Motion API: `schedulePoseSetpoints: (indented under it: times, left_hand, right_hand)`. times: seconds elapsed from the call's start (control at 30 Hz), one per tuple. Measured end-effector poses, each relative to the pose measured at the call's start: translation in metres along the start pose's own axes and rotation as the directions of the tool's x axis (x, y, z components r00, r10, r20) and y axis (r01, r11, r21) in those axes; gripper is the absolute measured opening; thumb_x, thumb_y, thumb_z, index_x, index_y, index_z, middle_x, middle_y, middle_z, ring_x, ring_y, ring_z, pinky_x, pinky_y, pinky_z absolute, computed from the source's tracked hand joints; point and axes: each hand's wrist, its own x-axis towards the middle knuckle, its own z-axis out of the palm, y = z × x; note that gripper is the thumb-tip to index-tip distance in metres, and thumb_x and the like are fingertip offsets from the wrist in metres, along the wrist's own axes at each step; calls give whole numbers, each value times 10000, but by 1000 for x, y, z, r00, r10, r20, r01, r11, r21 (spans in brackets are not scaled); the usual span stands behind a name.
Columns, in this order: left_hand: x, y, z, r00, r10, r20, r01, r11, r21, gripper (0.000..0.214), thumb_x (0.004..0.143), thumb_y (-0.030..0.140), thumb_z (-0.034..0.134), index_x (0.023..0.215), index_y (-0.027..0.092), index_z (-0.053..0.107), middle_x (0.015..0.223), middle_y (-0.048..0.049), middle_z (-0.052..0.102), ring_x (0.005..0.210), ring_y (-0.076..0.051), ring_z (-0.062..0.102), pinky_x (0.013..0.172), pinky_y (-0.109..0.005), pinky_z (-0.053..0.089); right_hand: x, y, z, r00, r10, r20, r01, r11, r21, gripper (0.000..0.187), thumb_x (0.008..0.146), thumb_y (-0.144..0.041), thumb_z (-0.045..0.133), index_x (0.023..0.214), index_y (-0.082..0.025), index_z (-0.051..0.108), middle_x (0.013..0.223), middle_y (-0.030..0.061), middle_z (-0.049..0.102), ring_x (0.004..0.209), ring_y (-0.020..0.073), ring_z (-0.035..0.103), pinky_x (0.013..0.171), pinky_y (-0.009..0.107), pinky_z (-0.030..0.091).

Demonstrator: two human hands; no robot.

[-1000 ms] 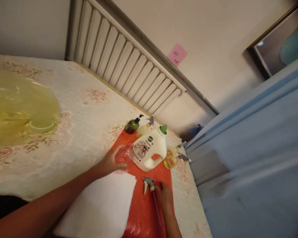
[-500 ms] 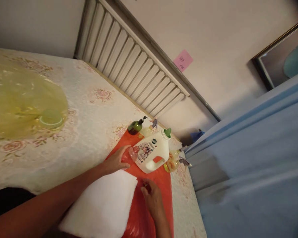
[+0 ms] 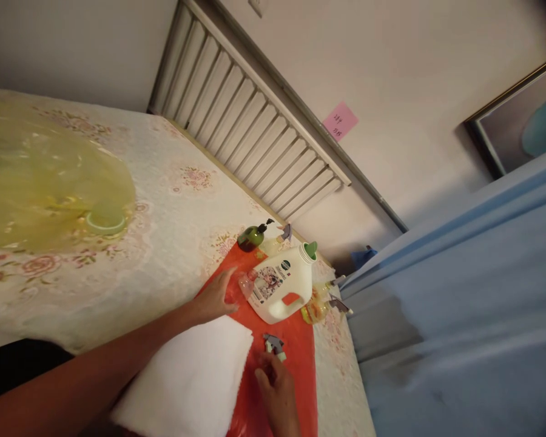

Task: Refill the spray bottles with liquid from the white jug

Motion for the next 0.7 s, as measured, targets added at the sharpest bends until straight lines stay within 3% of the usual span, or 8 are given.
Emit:
schedulePoseSetpoints:
  times: [0.17, 0.3, 0.43, 0.7]
  left_hand:
    - [1, -3, -1, 1000, 8, -24, -8, 1000, 10, 839, 607, 257, 795, 1380, 218, 473, 1430, -133, 504, 1355, -388, 423, 1159, -495, 306]
    - [2, 0, -3, 999, 33, -22, -32, 998, 55, 736, 614, 271, 794, 1305, 237, 541, 1338, -109, 588, 1291, -384, 484, 1132, -495, 332]
    - [2, 1, -4, 998, 58, 6, -59, 983, 172, 735, 658, 271, 756, 1340, 185, 495, 1328, -146, 586, 1266, -379, 510, 1102, -505, 376]
    - [2, -8, -1, 998, 57, 23, -61, 984, 168, 724, 692, 218, 718, 1360, 215, 437, 1376, -114, 546, 1300, -334, 498, 1103, -473, 411]
  right_hand:
    - [-15, -15, 17, 991, -5, 133, -11, 992, 124, 236, 771, -254, 651, 984, -231, 751, 842, 39, 723, 785, 230, 659, 741, 332, 522]
    - [-17, -18, 27, 991, 17, 132, -37, 988, 151, 291, 760, -324, 717, 1020, -197, 750, 850, 61, 729, 775, 227, 664, 739, 324, 533]
    - [-19, -12, 32, 990, -27, 141, 18, 998, 63, 285, 779, -294, 693, 1043, -202, 746, 864, 63, 734, 770, 218, 669, 734, 305, 535]
    - [-25, -12, 37, 987, -74, 143, 89, 991, -102, 293, 780, -175, 602, 1045, -185, 725, 900, 67, 724, 768, 200, 658, 748, 284, 526]
